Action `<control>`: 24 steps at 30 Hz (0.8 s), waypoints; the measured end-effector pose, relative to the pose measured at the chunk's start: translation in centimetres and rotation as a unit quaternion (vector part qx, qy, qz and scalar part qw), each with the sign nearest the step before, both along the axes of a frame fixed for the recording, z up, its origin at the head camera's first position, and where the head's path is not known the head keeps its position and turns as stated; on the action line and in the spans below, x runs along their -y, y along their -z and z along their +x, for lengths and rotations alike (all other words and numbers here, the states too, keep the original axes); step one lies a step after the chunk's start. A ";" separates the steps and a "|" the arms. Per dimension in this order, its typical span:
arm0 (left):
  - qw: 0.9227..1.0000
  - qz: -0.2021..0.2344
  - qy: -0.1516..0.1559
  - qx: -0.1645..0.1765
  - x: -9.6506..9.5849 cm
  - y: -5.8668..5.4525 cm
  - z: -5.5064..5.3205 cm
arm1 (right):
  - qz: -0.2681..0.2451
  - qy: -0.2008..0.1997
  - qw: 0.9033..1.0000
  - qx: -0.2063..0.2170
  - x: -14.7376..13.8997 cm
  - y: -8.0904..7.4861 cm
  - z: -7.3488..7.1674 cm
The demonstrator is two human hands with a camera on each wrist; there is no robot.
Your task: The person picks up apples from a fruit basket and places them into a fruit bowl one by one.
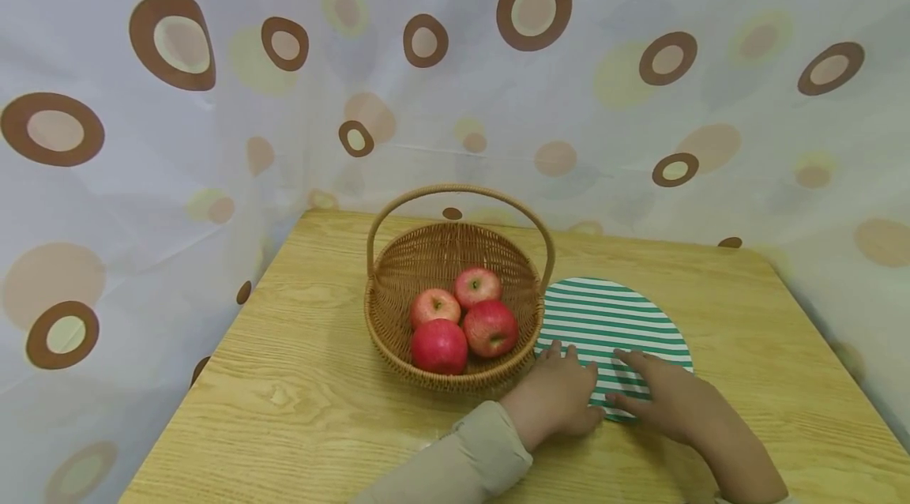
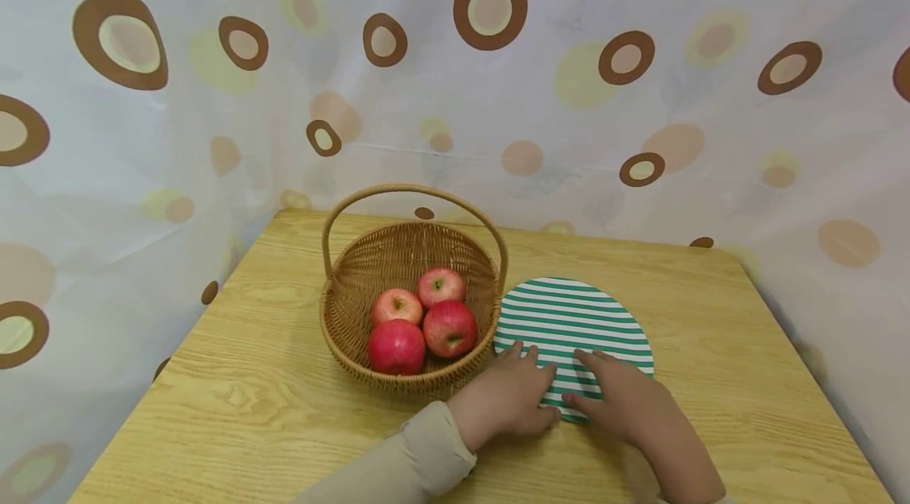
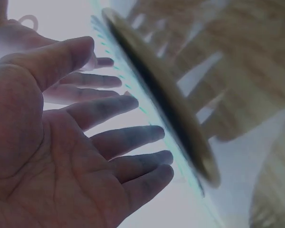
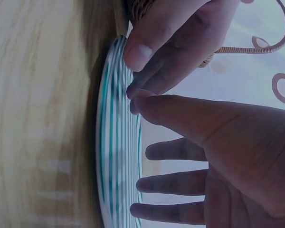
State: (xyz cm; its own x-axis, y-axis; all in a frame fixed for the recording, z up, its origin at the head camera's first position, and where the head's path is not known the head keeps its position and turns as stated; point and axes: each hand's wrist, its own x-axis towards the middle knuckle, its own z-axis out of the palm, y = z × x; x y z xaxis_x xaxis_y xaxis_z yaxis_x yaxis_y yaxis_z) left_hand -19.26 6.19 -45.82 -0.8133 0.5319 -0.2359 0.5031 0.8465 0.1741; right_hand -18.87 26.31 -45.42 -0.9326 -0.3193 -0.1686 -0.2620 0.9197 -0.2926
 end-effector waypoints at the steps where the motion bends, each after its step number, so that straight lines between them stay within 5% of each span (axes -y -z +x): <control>1: 1.000 -0.002 0.006 -0.008 0.1 -0.1 0.0 | 0.000 -0.001 1.000 -0.010 0.0 -0.1 0.0; 10: 0.992 0.019 0.085 -0.094 0.3 -2.3 0.8 | -0.004 0.002 0.999 -0.049 0.3 -1.3 0.5; 24: 0.981 0.037 0.107 -0.159 1.9 -6.1 2.9 | -0.028 0.003 0.988 -0.151 1.7 -2.8 1.4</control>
State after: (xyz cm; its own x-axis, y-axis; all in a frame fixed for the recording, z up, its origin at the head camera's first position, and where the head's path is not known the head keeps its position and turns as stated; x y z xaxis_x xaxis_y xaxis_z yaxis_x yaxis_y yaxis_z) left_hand -16.33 4.27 -39.70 -0.7073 0.7045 0.0573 0.7067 0.7066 0.0363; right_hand -17.46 24.66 -42.65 -0.9393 -0.3149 0.1363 -0.3403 0.9058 -0.2523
